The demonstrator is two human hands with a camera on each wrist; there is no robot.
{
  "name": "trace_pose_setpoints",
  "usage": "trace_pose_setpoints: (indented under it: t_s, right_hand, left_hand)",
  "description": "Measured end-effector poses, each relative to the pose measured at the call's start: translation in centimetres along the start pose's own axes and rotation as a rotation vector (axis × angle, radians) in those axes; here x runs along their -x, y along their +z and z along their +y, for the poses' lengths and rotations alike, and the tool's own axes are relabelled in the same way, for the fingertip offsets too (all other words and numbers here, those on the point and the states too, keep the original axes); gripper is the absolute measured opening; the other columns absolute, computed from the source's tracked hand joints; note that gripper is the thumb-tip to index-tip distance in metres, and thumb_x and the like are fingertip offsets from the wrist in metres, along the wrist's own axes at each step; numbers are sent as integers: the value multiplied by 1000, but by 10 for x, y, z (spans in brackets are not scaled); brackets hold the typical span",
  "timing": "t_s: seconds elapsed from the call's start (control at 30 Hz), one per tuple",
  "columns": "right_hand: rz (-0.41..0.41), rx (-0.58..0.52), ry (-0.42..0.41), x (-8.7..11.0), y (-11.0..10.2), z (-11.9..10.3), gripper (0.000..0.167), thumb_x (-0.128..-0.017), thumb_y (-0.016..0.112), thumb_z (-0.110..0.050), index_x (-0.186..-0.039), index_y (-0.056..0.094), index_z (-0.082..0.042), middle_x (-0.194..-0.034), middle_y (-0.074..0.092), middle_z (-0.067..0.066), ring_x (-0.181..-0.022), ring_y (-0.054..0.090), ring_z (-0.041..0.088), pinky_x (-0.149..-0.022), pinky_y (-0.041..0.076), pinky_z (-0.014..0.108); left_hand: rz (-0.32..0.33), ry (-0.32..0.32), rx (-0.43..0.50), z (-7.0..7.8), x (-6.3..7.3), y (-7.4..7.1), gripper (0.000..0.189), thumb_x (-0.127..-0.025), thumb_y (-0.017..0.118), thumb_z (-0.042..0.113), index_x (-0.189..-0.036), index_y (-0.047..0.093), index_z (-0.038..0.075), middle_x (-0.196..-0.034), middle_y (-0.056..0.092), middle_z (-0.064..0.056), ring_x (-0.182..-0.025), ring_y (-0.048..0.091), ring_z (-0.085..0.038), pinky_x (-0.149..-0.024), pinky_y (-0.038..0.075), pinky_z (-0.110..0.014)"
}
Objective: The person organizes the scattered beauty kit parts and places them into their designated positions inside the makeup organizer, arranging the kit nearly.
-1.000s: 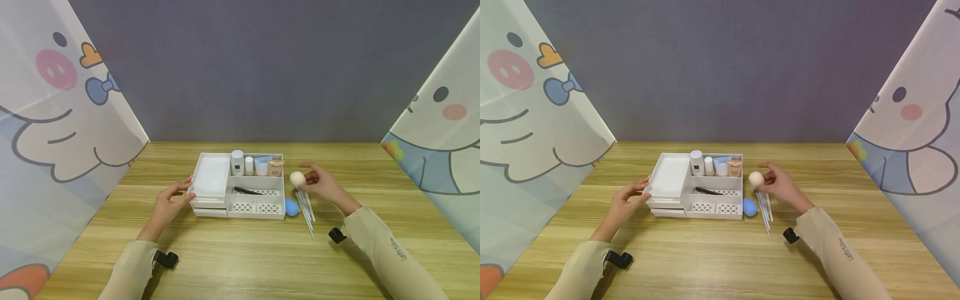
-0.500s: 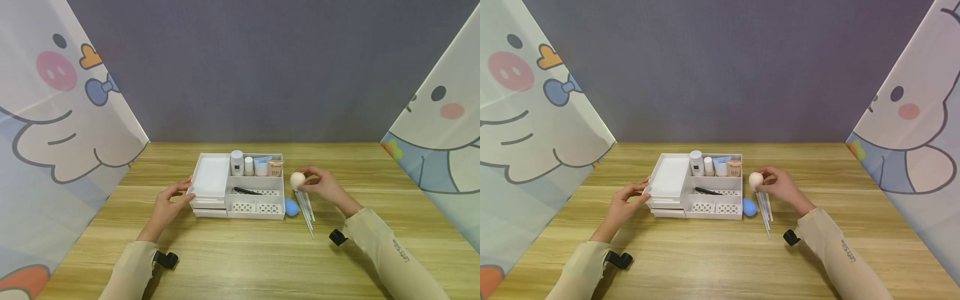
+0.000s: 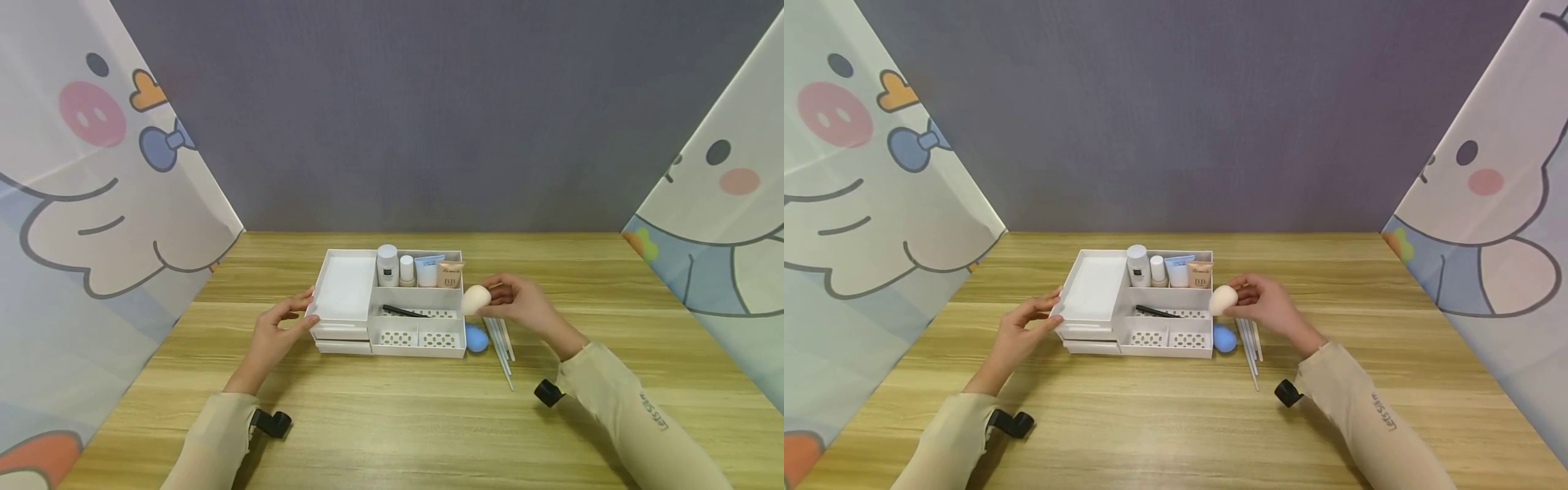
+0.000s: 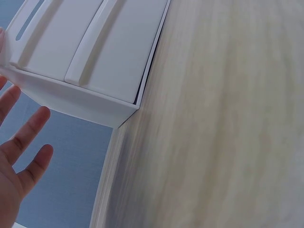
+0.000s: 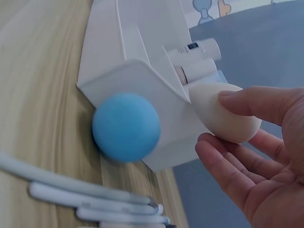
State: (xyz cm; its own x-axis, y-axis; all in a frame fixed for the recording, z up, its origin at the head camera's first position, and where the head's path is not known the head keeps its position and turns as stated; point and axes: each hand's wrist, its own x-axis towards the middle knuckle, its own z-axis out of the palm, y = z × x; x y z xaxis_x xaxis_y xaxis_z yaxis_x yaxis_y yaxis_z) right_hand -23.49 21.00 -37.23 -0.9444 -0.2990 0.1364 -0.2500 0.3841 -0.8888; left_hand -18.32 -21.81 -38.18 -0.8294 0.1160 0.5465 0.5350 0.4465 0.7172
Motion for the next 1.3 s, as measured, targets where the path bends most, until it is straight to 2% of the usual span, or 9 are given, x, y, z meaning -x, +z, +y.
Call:
trace_pose_setpoints:
  t_s: [0.27, 0.5, 0.73, 0.97, 1.07, 1.17, 1.3]
  right_hand:
    - [-26, -62, -22, -1, 17, -5, 40, -77, 82, 3, -108, 58, 12, -94, 72, 20, -84, 68, 13, -75, 57, 26]
    - [-71, -104, 0, -4, 33, -7, 38, -80, 82, -2, -108, 58, 8, -91, 74, 13, -83, 69, 16, -73, 57, 28]
    - [-114, -179, -9, -9, 48, -10, 36, -80, 81, 0, -104, 56, 9, -88, 73, 15, -77, 70, 17, -70, 58, 32]
    - [-120, -124, -42, -12, 63, -16, 33, -79, 83, -4, -100, 59, 6, -85, 74, 14, -76, 70, 21, -68, 58, 31]
    - [-125, -102, -54, -13, 69, -17, 33, -79, 83, -5, -98, 59, 5, -82, 74, 13, -70, 69, 22, -63, 57, 32]
    - [-126, -79, -61, -14, 76, -18, 32, -78, 85, -7, -96, 60, 3, -79, 73, 10, -67, 69, 23, -58, 57, 36]
    - [-125, -43, -53, -17, 84, -21, 32, -77, 87, -11, -92, 61, 1, -76, 72, 6, -64, 68, 26, -55, 56, 41]
  left_hand:
    - [0, 7, 0, -2, 0, 0, 28, -79, 73, -17, -106, 67, -12, -126, 60, -29, -111, 53, 12, -79, 51, -33]
    - [2, -3, -2, -2, 0, 0, 28, -79, 73, -16, -106, 67, -12, -127, 60, -28, -111, 52, 12, -80, 51, -33]
    - [4, -6, -6, -1, 0, 1, 27, -80, 73, -15, -106, 67, -12, -127, 60, -28, -111, 52, 12, -80, 50, -31]
    - [26, -9, 6, -33, 0, 5, 31, -79, 74, -16, -108, 69, -8, -129, 62, -23, -112, 52, 10, -82, 48, -22]
    - [30, -11, 3, -37, -1, 5, 31, -78, 75, -14, -108, 70, -6, -129, 62, -20, -112, 53, 10, -82, 49, -23]
    - [29, -10, 9, -33, -1, 5, 30, -78, 75, -15, -107, 69, -8, -128, 62, -22, -112, 53, 10, -82, 49, -24]
    - [26, 8, 19, -13, -2, 3, 28, -78, 73, -18, -105, 67, -12, -125, 61, -28, -110, 54, 11, -80, 49, -20]
